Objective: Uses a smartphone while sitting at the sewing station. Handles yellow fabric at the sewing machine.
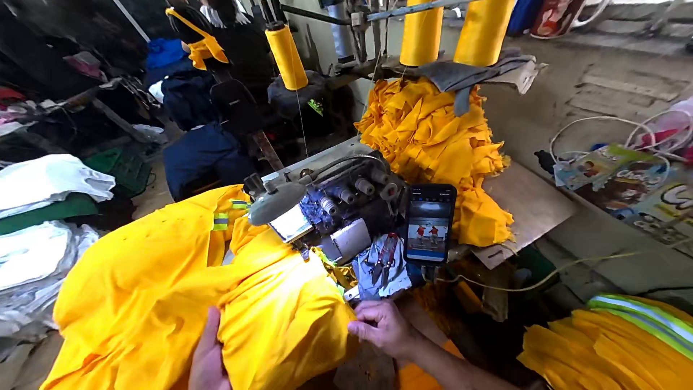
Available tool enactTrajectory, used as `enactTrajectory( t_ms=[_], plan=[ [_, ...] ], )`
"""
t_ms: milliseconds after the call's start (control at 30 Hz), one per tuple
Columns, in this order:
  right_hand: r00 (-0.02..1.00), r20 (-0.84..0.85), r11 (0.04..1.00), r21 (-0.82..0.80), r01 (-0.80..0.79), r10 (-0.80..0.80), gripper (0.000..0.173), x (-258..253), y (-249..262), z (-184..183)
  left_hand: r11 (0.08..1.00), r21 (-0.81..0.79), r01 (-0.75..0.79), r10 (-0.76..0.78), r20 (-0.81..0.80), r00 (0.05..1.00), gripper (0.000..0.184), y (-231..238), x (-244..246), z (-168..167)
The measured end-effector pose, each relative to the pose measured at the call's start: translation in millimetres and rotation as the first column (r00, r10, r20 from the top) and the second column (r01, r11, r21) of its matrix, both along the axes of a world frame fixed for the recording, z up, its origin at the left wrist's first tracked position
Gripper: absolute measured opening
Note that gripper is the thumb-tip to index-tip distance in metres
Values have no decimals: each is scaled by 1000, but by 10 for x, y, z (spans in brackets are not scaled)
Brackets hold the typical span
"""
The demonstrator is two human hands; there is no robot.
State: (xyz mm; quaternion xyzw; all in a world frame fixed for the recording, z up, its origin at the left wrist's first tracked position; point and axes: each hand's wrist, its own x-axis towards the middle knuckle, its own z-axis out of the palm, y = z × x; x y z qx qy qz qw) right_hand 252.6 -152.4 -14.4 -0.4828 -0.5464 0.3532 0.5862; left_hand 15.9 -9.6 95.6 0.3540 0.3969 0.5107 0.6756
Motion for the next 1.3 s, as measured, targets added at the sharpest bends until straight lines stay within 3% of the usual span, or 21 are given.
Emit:
enactTrajectory(
  t_ms=[100,167,200,300,400,500,533,600,700,800,867,967,1000,1100,1200,1300],
  plan=[
    [1000,15,1000,-5,-9,9,35,4,4,-10,935,312,-168,233,-183,955,21,101,6,186],
    [1000,20,1000,13,5,-5,34,-10,8,-27,836,509,-202,331,-174,928,26,261,16,193],
    [1000,22,1000,24,16,-16,33,-17,9,-34,837,518,-177,320,-201,926,32,323,29,189],
    [999,38,999,28,35,-36,30,-41,0,-43,961,243,-132,209,-327,921,36,506,34,42],
    [998,56,999,28,28,-30,27,-29,-26,-38,983,103,-153,180,-351,919,44,387,68,-98],
    [999,49,999,30,21,-22,29,-30,-41,-35,998,-4,55,-54,-264,963,55,-1,-50,-97],
    [999,43,999,33,20,-21,30,-31,-34,-32,991,-30,131,-134,-226,965,50,-75,-124,-118],
    [999,38,999,30,18,-20,32,-35,-29,-36,984,-8,178,-177,-135,975,36,-157,-223,-122],
    [998,56,1000,26,4,-6,30,-16,-7,-43,973,224,-59,91,-133,987,18,-87,-254,68],
    [997,72,1000,22,4,-6,27,-9,-8,-41,921,373,-109,141,-61,988,26,79,-262,238],
    [996,84,999,30,22,-24,25,-32,-25,-51,930,365,-38,150,-284,947,42,121,-225,118],
    [992,118,999,14,31,-32,25,-47,-69,1,936,256,240,-78,-515,854,82,27,-262,-202],
    [991,132,1000,4,31,-31,26,-36,-82,21,936,233,263,-115,-505,856,78,-27,-252,-272],
    [977,210,995,-101,-13,34,31,9,-112,140,973,197,118,-7,-488,873,30,-122,-203,-300],
    [911,383,967,-246,-57,151,39,84,-25,368,970,237,-47,133,-363,922,24,-44,-160,-139],
    [843,485,939,-339,-62,231,49,129,130,584,964,268,3,15,-65,998,22,94,-236,-3]
  ],
)
